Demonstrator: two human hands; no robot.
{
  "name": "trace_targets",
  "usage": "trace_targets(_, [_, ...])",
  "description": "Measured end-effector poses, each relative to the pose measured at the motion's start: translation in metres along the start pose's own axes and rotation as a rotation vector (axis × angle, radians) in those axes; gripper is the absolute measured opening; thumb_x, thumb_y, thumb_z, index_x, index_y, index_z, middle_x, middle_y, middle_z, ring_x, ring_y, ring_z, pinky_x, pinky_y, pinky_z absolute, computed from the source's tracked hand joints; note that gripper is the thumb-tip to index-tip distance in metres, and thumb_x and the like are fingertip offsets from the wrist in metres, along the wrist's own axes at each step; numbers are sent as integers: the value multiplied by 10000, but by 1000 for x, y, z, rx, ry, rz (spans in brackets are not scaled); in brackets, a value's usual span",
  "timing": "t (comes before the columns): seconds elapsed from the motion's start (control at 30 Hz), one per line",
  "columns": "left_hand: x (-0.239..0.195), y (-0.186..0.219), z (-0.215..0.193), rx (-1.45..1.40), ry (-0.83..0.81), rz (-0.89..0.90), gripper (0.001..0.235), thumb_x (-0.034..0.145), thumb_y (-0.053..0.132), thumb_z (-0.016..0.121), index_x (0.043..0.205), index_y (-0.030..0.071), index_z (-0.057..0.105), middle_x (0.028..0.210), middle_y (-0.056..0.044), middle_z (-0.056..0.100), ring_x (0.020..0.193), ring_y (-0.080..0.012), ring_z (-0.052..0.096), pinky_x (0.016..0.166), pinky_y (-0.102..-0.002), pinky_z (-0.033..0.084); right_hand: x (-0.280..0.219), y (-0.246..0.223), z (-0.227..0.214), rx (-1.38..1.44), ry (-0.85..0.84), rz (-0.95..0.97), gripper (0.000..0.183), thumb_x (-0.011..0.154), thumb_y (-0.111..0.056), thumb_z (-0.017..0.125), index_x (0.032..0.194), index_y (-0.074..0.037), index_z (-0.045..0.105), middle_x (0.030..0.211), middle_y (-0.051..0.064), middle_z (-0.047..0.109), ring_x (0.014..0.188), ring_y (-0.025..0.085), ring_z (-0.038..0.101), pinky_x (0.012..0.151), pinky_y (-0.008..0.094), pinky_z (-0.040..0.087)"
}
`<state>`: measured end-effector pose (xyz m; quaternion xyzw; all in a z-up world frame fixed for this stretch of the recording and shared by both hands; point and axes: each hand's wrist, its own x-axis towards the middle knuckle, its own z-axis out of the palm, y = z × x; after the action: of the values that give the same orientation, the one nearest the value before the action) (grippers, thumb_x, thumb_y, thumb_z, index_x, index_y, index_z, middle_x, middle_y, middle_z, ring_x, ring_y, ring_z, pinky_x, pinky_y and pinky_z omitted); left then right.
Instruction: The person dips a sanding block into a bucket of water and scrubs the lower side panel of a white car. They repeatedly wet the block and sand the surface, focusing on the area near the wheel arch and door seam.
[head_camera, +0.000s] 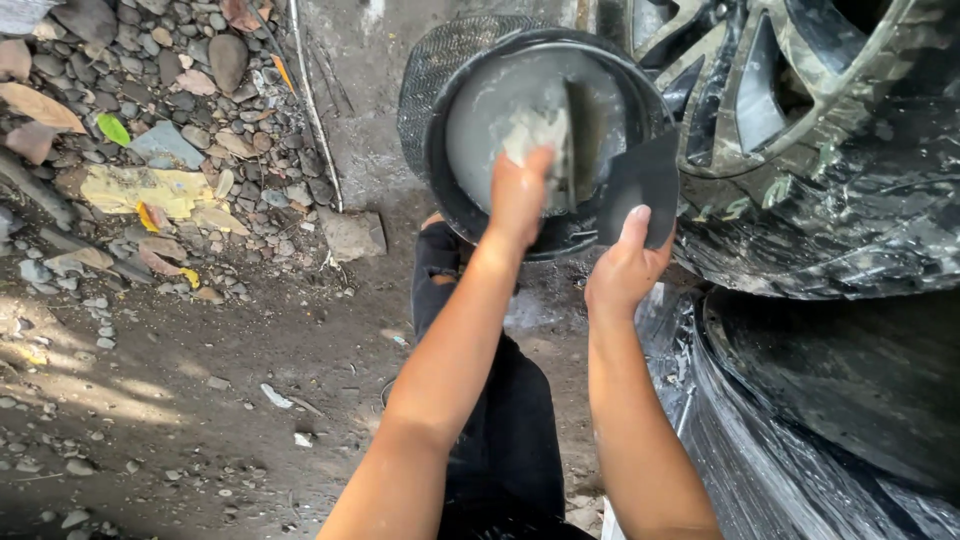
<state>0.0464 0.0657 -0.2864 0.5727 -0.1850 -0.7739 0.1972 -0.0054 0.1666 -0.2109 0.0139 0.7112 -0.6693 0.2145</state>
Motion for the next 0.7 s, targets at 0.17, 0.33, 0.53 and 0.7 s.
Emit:
trace_targets(0.17, [-36, -26, -15, 296, -274, 462, 332, 1075, 264, 546, 1155, -35, 666, 1003, -93, 697, 924, -227, 642, 861, -342, 525, 10, 5, 21, -127, -268, -38, 471, 1076, -33, 564, 1530, 17, 448, 1531, 99, 537, 1393, 200, 531, 1220, 334, 395])
trace_targets(0.33, [-21, -25, -46, 128, -440, 151, 523, 1113, 405, 372, 1218, -23, 654, 1161, -91, 694, 1089, -202, 644, 992, -315, 495, 25, 20, 10, -65, -322, 37, 618, 954, 90, 666, 1517, 1, 428, 1523, 95, 518, 1363, 191, 525, 1195, 334, 388])
trace_targets(0.53, [58, -1, -61, 889, 91, 260, 402, 1015, 296, 491, 1102, -27, 713, 1078, -234, 737, 1038, -381, 721, 928, -456, 577, 7, -2, -10, -169, -150, -27, 625, 917, 112, 693, 1500, 20, 490, 1477, 110, 572, 1333, 217, 571, 1188, 353, 416])
trace_targets(0.7, [97, -6, -30, 1212, 58, 258, 379, 958, 284, 533, 1212, 42, 678, 1247, -195, 679, 1164, -364, 655, 983, -453, 538, -23, -38, -19, -72, -176, -65, 671, 920, 110, 659, 1546, 5, 441, 1551, 94, 515, 1436, 215, 509, 1266, 355, 363])
